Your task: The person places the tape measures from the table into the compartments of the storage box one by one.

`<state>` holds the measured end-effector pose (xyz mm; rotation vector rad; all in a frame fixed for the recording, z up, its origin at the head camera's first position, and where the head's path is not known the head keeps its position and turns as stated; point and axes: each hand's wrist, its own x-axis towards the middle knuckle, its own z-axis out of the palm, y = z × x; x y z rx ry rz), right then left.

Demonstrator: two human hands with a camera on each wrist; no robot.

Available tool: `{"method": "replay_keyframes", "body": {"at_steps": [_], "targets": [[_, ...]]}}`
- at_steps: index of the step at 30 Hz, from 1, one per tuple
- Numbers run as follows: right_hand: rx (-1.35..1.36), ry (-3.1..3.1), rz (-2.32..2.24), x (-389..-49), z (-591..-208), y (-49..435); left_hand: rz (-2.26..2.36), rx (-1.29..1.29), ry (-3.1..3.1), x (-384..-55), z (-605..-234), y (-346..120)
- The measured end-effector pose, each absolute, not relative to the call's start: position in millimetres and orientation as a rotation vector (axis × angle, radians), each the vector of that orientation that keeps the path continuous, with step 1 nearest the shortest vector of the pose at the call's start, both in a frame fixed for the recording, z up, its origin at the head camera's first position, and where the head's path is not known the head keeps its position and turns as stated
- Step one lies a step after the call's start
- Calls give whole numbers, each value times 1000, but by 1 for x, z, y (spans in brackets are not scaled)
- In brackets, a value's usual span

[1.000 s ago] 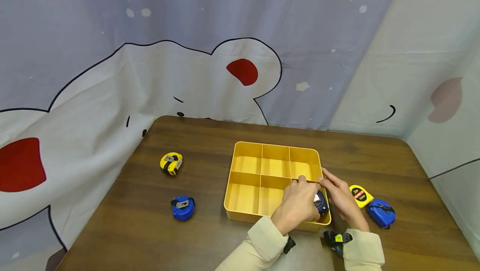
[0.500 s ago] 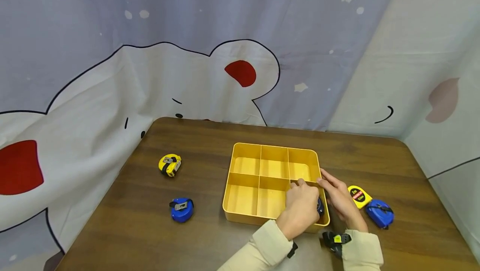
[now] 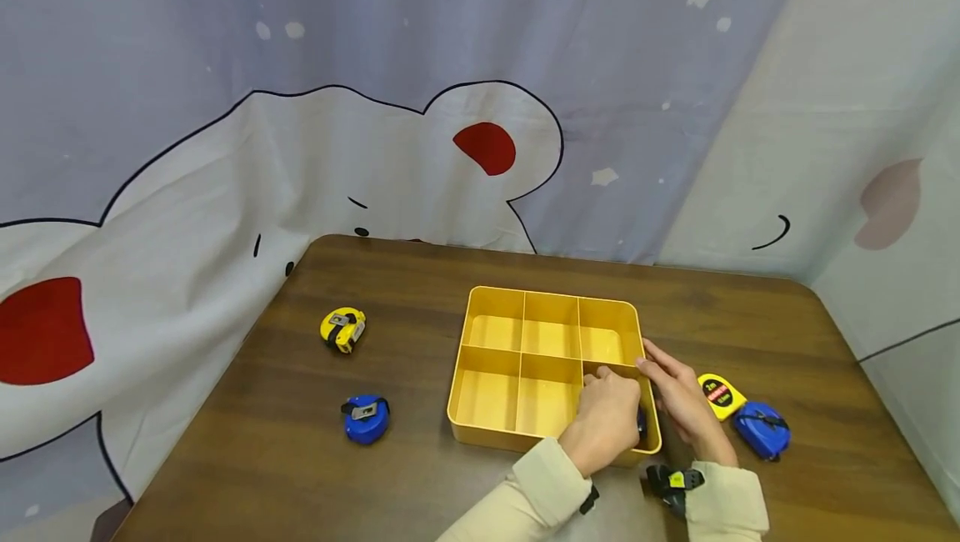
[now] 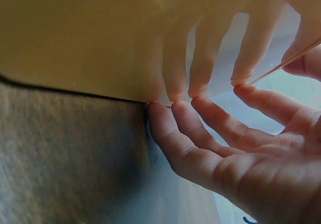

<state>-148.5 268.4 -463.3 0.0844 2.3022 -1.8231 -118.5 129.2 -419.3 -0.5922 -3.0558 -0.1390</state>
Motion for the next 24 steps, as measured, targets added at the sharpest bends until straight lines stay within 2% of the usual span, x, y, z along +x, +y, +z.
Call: {"method": "replay_keyframes", "body": {"at_steps": [24], "targets": [[109, 2288, -1827, -147, -467, 269, -69, -481, -3127, -120, -431, 141]]}}
